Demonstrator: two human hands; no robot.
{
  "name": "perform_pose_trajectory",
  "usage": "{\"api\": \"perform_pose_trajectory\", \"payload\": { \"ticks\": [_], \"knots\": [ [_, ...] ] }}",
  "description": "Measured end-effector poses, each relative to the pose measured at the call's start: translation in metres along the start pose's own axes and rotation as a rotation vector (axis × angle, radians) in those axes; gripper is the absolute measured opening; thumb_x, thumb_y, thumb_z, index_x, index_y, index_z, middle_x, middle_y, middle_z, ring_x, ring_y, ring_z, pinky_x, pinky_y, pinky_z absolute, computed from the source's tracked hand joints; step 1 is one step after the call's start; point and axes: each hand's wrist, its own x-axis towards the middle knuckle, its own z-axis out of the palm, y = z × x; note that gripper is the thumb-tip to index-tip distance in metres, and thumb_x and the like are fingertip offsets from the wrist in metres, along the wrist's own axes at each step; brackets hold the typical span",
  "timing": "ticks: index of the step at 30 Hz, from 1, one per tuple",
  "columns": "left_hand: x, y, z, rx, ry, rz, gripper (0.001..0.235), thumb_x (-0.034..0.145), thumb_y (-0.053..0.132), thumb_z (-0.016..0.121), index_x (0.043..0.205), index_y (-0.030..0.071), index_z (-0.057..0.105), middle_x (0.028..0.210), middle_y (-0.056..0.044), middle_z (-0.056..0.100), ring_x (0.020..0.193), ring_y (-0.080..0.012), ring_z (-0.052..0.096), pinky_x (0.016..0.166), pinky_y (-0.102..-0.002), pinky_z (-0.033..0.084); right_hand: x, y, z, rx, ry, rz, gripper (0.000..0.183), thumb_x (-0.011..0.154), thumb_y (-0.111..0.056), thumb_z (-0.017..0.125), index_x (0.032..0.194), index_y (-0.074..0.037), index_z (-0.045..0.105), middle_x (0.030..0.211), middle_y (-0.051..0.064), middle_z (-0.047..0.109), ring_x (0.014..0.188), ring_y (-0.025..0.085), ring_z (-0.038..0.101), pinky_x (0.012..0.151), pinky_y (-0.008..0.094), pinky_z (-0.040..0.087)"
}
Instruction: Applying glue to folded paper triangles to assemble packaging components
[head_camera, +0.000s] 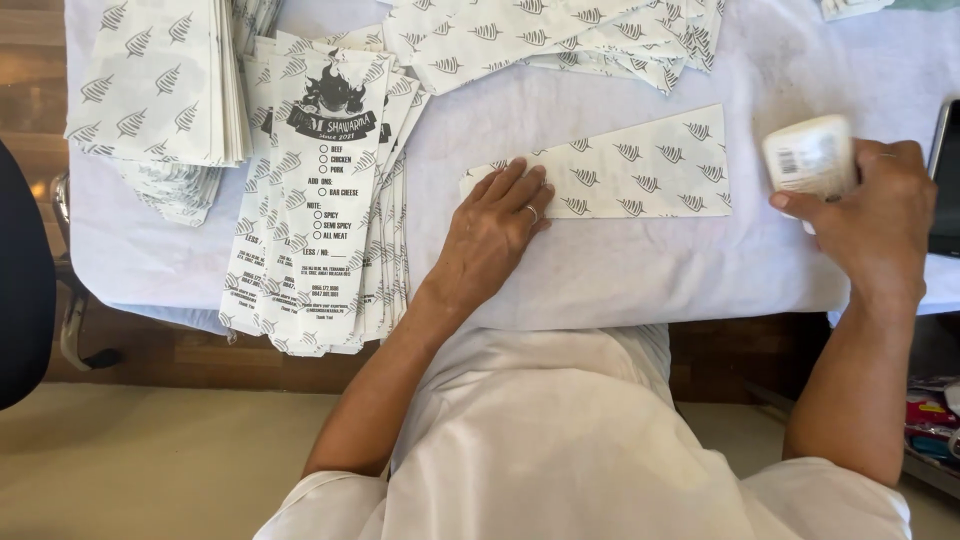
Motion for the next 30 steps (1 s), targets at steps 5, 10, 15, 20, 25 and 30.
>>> {"api": "perform_pose_trajectory", "payload": {
  "ticks": [5,10,15,20,25,30],
  "knots": [
    [0.001,-0.007,0.002,0.071,0.043,0.006,0.025,0.087,0.011,0.086,0.107,0.004,0.073,0.119,-0.01,0.07,0.114,-0.0271,0.065,0.082,-0.039,0.058,-0.012,-0.043,-0.017,0.831,0.179,0.413,0.048,0.096,-0.012,0.09,0.136,-0.013,0.063,0.119,-0.001,0.07,0.108,0.011,0.069,0.088,0.024,0.061],
    [0.013,-0.016,-0.004,-0.014,-0.002,-0.037,0.012,0.099,0.01,0.072,0.088,0.004,0.073,0.103,0.0,0.075,0.086,-0.025,0.075,0.041,-0.039,0.047,-0.044,-0.022,0.048,1.231,0.439,-0.047,0.077,0.092,0.032,0.074,0.138,-0.009,0.027,0.143,0.032,0.047,0.128,0.046,0.055,0.101,0.067,0.059],
    [0.021,-0.033,-0.007,-0.045,-0.12,-0.158,0.017,0.105,0.019,0.061,0.09,0.012,0.06,0.054,-0.004,0.053,0.043,-0.0293,0.044,0.044,-0.039,0.036,-0.032,-0.125,0.039,1.167,0.313,0.111,0.046,0.077,-0.001,0.095,0.111,0.0,0.063,0.103,0.009,0.068,0.095,0.019,0.066,0.081,0.034,0.061],
    [0.034,-0.027,-0.024,-0.096,-0.204,-0.248,0.017,0.106,0.019,0.059,0.09,0.013,0.059,0.048,-0.003,0.045,0.042,-0.0314,0.038,0.052,-0.04,0.039,-0.021,-0.157,0.044,1.171,0.154,0.036,0.043,0.082,-0.001,0.09,0.112,0.002,0.06,0.108,0.015,0.07,0.106,0.025,0.07,0.09,0.038,0.064],
    [0.03,-0.032,-0.02,-0.161,-0.171,-0.241,0.017,0.105,0.017,0.061,0.089,0.012,0.059,0.05,-0.001,0.048,0.043,-0.0305,0.038,0.052,-0.039,0.04,-0.029,-0.114,0.044,1.107,0.263,0.114,0.045,0.081,-0.001,0.095,0.114,0.003,0.064,0.108,0.012,0.069,0.098,0.02,0.066,0.086,0.035,0.062],
    [0.034,-0.03,-0.028,-0.208,-0.171,-0.244,0.016,0.104,0.018,0.06,0.095,0.007,0.068,0.067,-0.002,0.071,0.05,-0.0315,0.059,0.055,-0.04,0.047,-0.037,-0.045,0.03,1.156,0.409,0.217,0.044,0.085,0.004,0.093,0.121,-0.001,0.068,0.114,0.011,0.072,0.106,0.026,0.073,0.089,0.042,0.069]
  ]
}}
